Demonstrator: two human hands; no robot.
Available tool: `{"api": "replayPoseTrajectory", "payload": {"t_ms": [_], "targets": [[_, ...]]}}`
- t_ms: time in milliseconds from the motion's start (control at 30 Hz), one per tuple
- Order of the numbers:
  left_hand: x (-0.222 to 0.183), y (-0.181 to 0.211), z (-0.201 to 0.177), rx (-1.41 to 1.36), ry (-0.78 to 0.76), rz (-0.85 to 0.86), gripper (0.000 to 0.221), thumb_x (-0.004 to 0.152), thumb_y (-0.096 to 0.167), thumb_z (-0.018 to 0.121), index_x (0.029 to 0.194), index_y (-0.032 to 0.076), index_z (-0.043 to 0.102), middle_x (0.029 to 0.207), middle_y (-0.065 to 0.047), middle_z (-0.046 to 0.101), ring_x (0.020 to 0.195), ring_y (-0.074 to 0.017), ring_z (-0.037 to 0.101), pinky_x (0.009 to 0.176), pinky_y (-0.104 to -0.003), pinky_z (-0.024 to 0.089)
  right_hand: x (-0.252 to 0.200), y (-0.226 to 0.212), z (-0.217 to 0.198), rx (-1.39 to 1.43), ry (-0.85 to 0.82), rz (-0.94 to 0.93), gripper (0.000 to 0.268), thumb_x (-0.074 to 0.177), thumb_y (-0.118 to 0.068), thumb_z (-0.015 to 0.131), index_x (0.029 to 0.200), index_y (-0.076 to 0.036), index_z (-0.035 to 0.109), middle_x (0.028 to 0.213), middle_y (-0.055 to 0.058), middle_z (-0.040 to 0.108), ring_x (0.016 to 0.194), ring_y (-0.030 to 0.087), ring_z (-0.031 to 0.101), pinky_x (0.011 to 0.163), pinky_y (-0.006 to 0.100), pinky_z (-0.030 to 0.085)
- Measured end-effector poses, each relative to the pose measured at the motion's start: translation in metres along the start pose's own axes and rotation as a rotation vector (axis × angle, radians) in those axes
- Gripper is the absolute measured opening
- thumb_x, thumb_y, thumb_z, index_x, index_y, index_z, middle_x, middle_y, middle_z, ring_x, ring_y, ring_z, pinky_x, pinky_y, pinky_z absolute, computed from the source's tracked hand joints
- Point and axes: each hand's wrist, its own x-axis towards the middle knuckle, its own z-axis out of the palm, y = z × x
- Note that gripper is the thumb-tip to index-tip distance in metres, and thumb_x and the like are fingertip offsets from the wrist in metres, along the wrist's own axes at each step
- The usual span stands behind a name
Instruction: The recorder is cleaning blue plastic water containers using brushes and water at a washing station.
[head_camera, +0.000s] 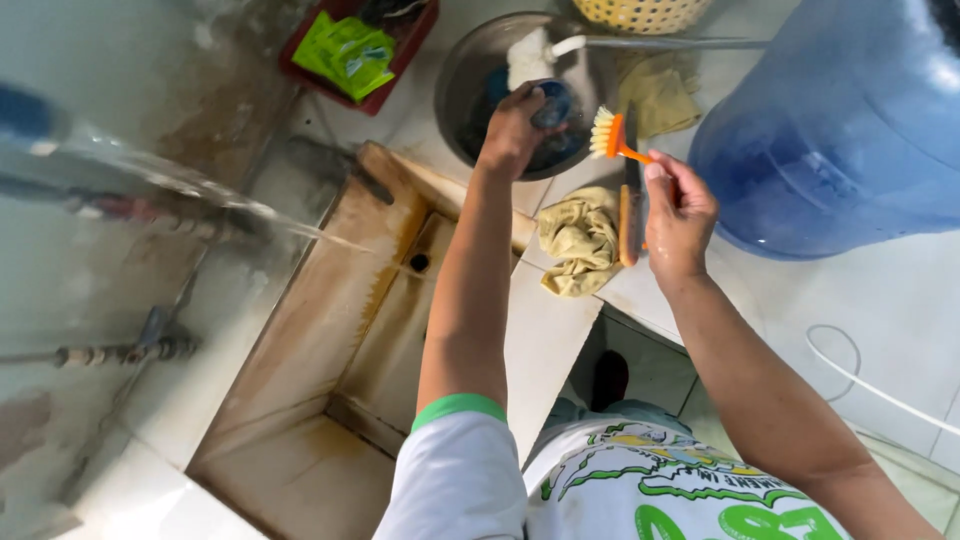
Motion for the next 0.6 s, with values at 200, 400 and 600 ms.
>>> {"api": "replayPoseTrajectory", "payload": {"t_ms": [200, 400, 600], "targets": [[-0.074, 0.024, 0.007, -0.261, -0.152, 0.113, 0.036, 0.107, 0.007, 0.034, 0.130, -0.009, 0.057, 0.131, -0.023, 0.066, 0.127, -0.0367, 0.063, 0.111, -0.051, 0.052, -0.013, 0.000, 0.018, -0.025, -0.057, 0.001, 0.020, 0.107, -0.011, 0.073, 0.124, 0.000, 0.076, 0.094, -0.007, 0.060, 0.084, 0.002, 0.046, 0.078, 0.018, 0.041], [-0.062, 0.002, -0.025, -0.222, 0.033, 0.139, 0.022, 0.108, 0.007, 0.037, 0.121, -0.007, 0.047, 0.110, -0.020, 0.064, 0.105, -0.0422, 0.072, 0.095, -0.052, 0.063, -0.018, -0.002, 0.028, 0.020, -0.079, -0.011, 0.023, 0.104, -0.013, 0.073, 0.122, 0.000, 0.073, 0.104, -0.005, 0.069, 0.092, 0.002, 0.056, 0.086, 0.018, 0.048], [-0.027, 0.019, 0.032, 0.240, 0.355, -0.017, 0.035, 0.097, 0.010, 0.034, 0.125, -0.003, 0.050, 0.091, -0.020, 0.066, 0.070, -0.0308, 0.071, 0.056, -0.040, 0.065, -0.009, -0.004, 0.016, -0.037, -0.035, -0.001, 0.023, 0.105, -0.013, 0.071, 0.123, 0.000, 0.073, 0.103, -0.005, 0.068, 0.090, 0.002, 0.055, 0.084, 0.017, 0.047]]}}
